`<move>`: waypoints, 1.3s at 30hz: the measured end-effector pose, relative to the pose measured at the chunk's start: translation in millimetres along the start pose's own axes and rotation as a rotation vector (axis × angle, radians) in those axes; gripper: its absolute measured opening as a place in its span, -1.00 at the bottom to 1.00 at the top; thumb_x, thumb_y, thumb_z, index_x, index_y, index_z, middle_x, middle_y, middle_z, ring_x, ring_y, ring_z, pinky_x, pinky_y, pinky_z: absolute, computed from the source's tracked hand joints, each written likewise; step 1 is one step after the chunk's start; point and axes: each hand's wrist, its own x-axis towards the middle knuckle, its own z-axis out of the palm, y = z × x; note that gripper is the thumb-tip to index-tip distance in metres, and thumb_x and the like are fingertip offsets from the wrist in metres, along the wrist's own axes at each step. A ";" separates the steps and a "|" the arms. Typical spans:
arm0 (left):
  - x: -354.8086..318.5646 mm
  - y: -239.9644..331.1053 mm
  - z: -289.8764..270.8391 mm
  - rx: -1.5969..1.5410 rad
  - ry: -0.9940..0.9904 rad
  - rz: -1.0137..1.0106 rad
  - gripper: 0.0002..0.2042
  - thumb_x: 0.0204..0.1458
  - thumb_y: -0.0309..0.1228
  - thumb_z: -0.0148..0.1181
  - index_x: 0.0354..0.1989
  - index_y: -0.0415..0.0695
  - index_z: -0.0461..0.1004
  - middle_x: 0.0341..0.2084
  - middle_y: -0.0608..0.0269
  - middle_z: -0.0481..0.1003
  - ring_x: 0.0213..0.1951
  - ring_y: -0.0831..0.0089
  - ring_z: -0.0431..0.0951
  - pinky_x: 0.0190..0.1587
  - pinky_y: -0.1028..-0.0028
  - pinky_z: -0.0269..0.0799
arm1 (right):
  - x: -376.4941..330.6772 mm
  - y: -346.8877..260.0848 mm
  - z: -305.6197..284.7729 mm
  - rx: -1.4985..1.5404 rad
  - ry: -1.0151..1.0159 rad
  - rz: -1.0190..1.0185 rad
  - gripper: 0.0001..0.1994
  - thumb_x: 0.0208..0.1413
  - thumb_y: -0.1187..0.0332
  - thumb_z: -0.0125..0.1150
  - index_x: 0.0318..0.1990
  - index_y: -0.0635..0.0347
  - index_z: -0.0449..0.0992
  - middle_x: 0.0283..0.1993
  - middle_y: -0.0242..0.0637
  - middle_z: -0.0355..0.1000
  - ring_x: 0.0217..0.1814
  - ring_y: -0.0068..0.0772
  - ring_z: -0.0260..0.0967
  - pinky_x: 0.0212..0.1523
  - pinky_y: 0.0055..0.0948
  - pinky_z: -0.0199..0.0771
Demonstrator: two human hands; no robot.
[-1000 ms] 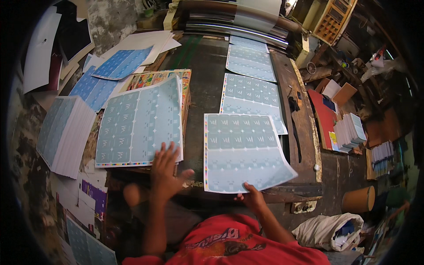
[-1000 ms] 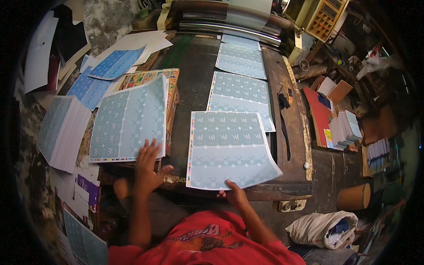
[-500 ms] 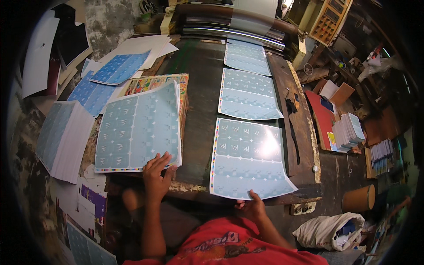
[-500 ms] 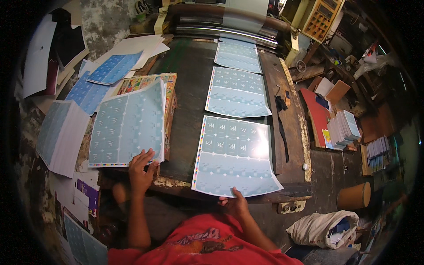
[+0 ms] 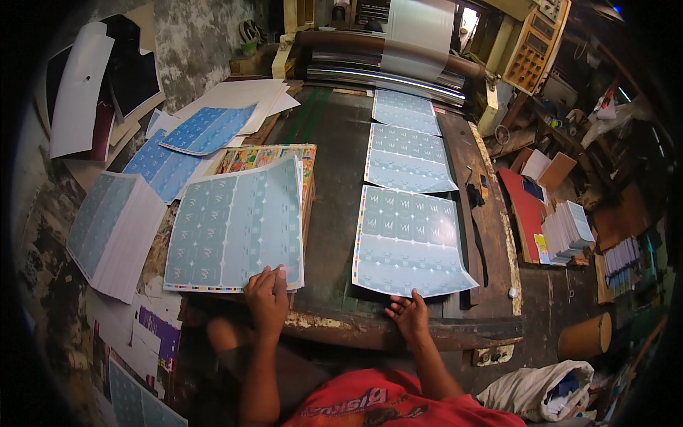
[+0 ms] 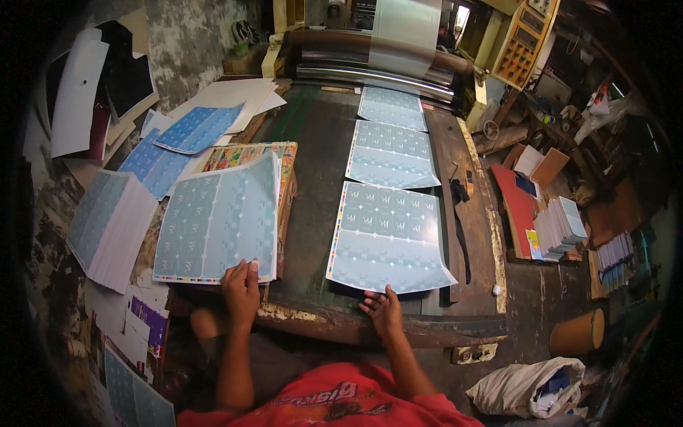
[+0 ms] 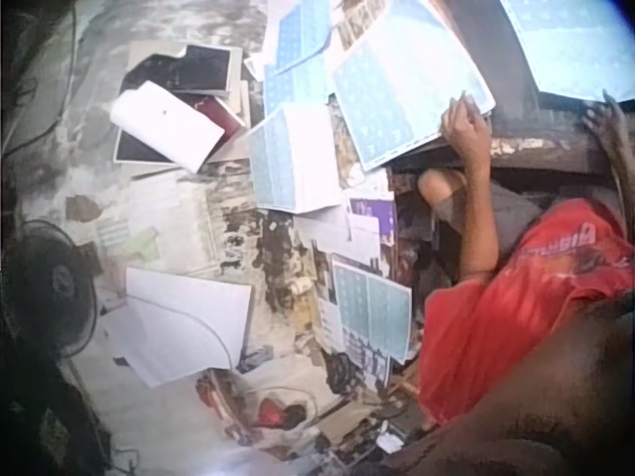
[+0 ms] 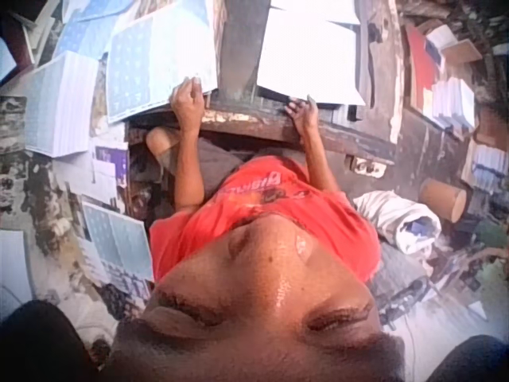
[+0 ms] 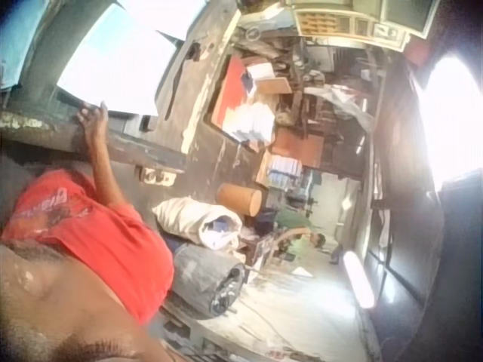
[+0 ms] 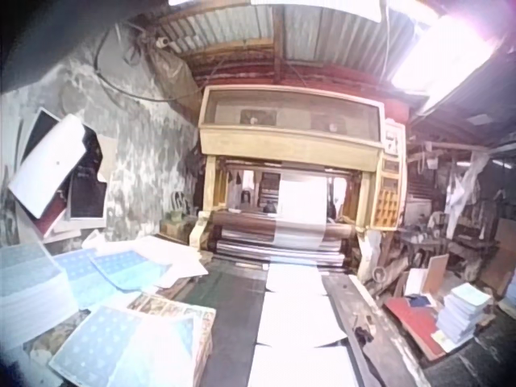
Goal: The person organizes and stacks printed paper sheets by picking them up from a pile and aligning them on a table before placing them into larger stacks.
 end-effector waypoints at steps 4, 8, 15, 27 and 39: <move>0.3 3.9 -2.0 0.012 0.013 0.042 -0.71 0.22 -0.26 0.05 -0.22 -0.22 0.61 -0.29 0.07 0.60 -0.12 0.10 0.53 -0.03 0.24 0.34 | 14.6 0.8 3.9 0.009 0.015 -0.070 -0.51 0.24 -0.06 -0.05 -0.01 0.24 0.34 -0.12 -0.22 0.45 -0.22 -0.33 0.41 -0.07 -0.11 0.48; -0.9 -2.0 -1.2 -0.095 0.012 -0.082 -0.78 0.17 -0.32 0.11 -0.27 -0.21 0.60 -0.29 0.10 0.61 -0.11 0.11 0.54 -0.01 0.29 0.32 | 12.9 -0.8 15.3 -0.008 0.141 -0.184 -0.48 0.23 -0.02 0.00 0.23 0.02 0.13 0.01 -0.21 0.39 -0.15 -0.28 0.39 -0.08 -0.08 0.48; 27.3 -6.8 -25.0 -1.019 0.308 -0.627 -0.55 0.27 -0.12 -0.02 -0.16 -0.38 0.51 -0.24 0.10 0.55 -0.17 0.39 0.52 0.00 0.42 0.38 | -3.6 -8.7 6.7 -0.053 0.014 -0.096 -0.45 0.22 0.03 0.04 0.29 0.02 0.19 -0.01 -0.23 0.43 -0.16 -0.36 0.39 -0.07 -0.14 0.48; -17.2 57.0 -30.1 -0.351 -0.614 0.337 -0.72 0.09 -0.08 0.19 -0.29 -0.01 0.64 -0.05 0.23 0.55 0.22 0.09 0.34 0.33 -0.11 -0.10 | -47.3 -12.9 31.4 -0.177 -0.297 0.062 -0.57 0.18 0.19 0.12 0.09 0.27 0.28 -0.26 -0.17 0.47 -0.39 -0.41 0.40 -0.17 -0.20 0.49; -0.7 -4.2 -13.1 0.216 -0.443 0.157 -0.20 -0.01 0.16 0.18 0.30 -0.15 0.23 0.33 0.11 0.17 0.40 0.07 0.02 0.41 0.08 -0.24 | -106.9 41.0 -41.9 -0.143 0.059 0.237 -0.59 0.26 0.12 -0.01 0.01 0.35 0.29 -0.37 -0.03 0.47 -0.35 -0.20 0.43 -0.06 0.01 0.45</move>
